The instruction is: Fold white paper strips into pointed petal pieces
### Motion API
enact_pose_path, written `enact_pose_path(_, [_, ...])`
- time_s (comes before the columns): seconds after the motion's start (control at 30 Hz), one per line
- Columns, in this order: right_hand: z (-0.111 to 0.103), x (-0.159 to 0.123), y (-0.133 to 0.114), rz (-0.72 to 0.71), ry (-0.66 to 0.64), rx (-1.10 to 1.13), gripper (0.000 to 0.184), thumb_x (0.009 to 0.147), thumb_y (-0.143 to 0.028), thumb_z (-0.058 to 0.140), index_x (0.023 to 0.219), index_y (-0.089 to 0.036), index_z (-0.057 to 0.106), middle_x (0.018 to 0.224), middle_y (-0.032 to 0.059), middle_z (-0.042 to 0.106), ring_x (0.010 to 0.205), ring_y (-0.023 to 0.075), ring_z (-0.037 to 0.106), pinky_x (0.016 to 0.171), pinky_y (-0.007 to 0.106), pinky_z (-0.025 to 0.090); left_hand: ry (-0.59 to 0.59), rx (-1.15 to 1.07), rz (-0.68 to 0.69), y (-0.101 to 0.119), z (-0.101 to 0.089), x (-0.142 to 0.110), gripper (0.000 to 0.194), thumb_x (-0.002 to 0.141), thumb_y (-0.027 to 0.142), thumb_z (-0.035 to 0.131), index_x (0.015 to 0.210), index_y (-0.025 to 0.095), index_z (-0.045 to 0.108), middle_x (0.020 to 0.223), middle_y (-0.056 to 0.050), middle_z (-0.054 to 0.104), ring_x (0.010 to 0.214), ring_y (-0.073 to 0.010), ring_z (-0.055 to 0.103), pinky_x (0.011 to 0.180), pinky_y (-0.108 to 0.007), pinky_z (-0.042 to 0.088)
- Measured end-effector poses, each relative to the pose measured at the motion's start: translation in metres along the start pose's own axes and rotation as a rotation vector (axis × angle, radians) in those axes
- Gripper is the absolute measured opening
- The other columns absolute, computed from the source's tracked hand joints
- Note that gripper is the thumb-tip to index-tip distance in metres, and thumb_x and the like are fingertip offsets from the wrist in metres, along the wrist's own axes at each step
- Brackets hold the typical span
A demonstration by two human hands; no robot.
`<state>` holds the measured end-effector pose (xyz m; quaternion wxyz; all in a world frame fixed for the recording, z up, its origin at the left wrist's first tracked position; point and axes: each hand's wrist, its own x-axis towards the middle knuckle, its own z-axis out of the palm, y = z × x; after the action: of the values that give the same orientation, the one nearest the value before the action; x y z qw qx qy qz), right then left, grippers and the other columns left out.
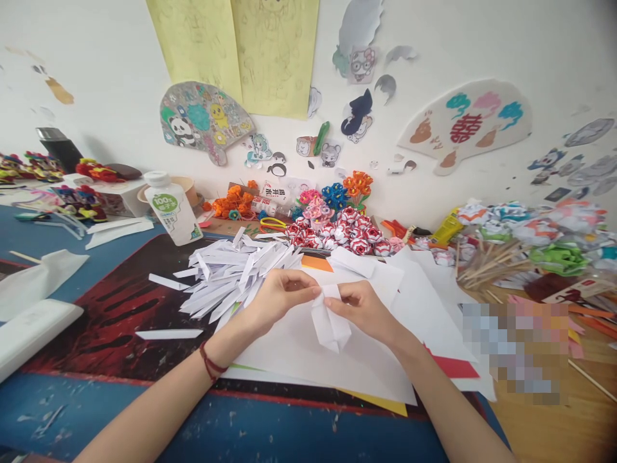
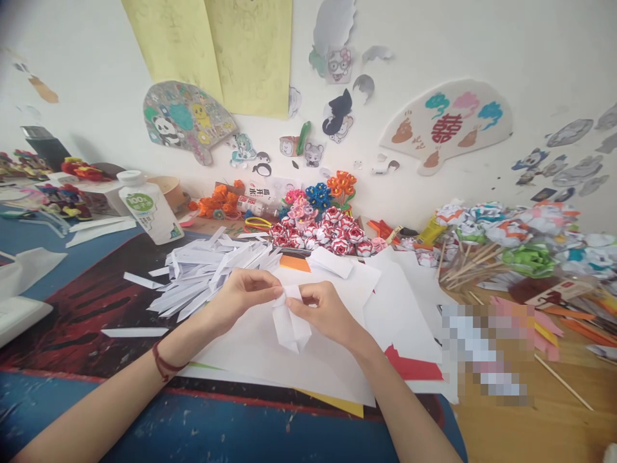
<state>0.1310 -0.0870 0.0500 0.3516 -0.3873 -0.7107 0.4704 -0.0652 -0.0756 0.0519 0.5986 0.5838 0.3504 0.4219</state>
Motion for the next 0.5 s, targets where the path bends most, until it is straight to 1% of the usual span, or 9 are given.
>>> enact_pose_path(0.13, [0.0003,0.0002,-0.0004,0.032,0.002,0.012,0.033,0.083,-0.040,0.061,0.063,-0.013,0.058,0.061,-0.0014,0.047,0.058,0.0104,0.040,0.054,0.023,0.034,0.003,0.040,0.011,0.0004,-0.0006,0.0010,0.017,0.072,0.028,0.074,0.075,0.011,0.070,0.074,-0.005,0.066,0.069,-0.0126,0.056,0.066,-0.024,0.042])
enact_pose_path(0.3, [0.0006,0.0012,-0.0025,0.057,0.071,-0.043,0.038,0.081,-0.046,0.061,0.062,-0.014,0.057,0.060,-0.0013,0.045,0.057,0.0106,0.038,0.052,0.024,0.032,-0.010,0.101,0.028,0.0007,-0.0012,0.0005,0.020,0.073,0.030,0.072,0.076,0.011,0.070,0.074,-0.006,0.066,0.069,-0.0131,0.057,0.066,-0.025,0.043])
enact_pose_path(0.4, [-0.0002,0.0016,-0.0044,0.053,0.076,-0.035,0.038,0.083,-0.047,0.059,0.062,-0.014,0.057,0.060,-0.0020,0.043,0.056,0.0101,0.037,0.052,0.024,0.031,-0.012,0.154,0.039,0.0019,-0.0010,-0.0001,0.021,0.074,0.031,0.071,0.077,0.010,0.069,0.075,-0.006,0.066,0.069,-0.0134,0.057,0.066,-0.025,0.043])
enact_pose_path(0.5, [-0.0010,0.0017,-0.0052,0.058,0.067,-0.008,0.034,0.080,-0.045,0.064,0.065,-0.014,0.058,0.062,-0.0022,0.045,0.057,0.0099,0.038,0.052,0.024,0.031,-0.011,0.204,0.044,0.0035,-0.0005,-0.0001,0.021,0.074,0.031,0.071,0.076,0.011,0.070,0.073,-0.006,0.066,0.067,-0.0129,0.056,0.064,-0.024,0.043])
